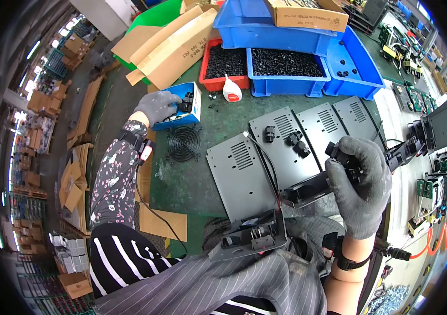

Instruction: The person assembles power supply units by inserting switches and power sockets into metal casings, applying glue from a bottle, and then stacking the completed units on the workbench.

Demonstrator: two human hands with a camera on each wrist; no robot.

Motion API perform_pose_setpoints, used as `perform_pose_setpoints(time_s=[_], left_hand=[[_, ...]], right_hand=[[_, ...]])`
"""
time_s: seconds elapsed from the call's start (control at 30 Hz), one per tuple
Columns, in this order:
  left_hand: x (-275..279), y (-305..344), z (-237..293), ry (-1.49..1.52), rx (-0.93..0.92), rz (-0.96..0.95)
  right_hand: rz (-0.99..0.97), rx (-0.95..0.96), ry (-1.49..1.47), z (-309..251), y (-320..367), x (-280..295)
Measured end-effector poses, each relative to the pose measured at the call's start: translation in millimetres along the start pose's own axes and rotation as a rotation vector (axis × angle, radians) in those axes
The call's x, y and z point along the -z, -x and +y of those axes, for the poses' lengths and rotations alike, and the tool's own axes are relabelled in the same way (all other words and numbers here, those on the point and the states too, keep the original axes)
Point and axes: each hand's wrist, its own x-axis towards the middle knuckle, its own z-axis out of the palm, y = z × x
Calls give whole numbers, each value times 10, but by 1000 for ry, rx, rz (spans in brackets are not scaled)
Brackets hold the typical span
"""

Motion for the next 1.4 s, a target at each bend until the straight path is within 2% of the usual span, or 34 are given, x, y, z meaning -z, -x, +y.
perform_pose_setpoints(time_s=[0.1, 0.13, 0.2, 0.27, 0.33, 0.47, 0.6, 0.67, 0.73, 0.8, 0.93, 1.03, 1.13, 1.2, 1.23, 1.3, 1.33, 1.4], left_hand=[[106, -39, 81, -72, 23, -99], [120, -43, 94, -75, 16, -96], [140, -22, 113, -85, 41, -107], [122, -14, 105, -88, 41, -121], [62, 12, 91, -32, 65, -26], [109, -31, 133, -2, 138, -123], [23, -22, 36, 64, 137, -30], [171, 36, 88, 161, 275, 4], [217, 123, 76, 448, 260, 248], [317, 193, 178, 375, 114, 329], [420, 499, 1127, 407, -288, 394], [319, 623, 1550, 368, -305, 270], [172, 593, 1637, 453, -356, 241], [166, 557, 1633, 637, -362, 214], [178, 546, 1645, 639, -372, 211], [236, 521, 1679, 1074, -138, 20], [281, 490, 1693, 1069, -154, 16], [380, 442, 1738, 1381, 53, -211]], right_hand=[[11, -37, -52, -10, 8, -6], [19, -38, -51, -22, 0, 1], [-13, 75, 46, -47, -26, 19], [6, 80, 65, -49, -27, 17], [-22, 83, 100, -75, -41, 26], [-27, 60, 93, -89, -47, 28], [-40, 121, 115, -69, -54, 51], [-47, 125, 114, -42, -66, 62], [-58, 160, 140, -49, -71, 75], [-56, 129, 137, -50, -64, 70], [-39, 115, 106, -39, -49, 47], [-8, 108, 39, 1, -37, 28], [-24, 186, 123, -31, -56, 69], [-20, 183, 115, 0, -52, 78], [-1, 171, 6, 32, -55, 71], [32, 178, -245, 128, -33, 74], [46, 176, -238, 146, -19, 95], [65, 109, -518, 163, 11, 142]])
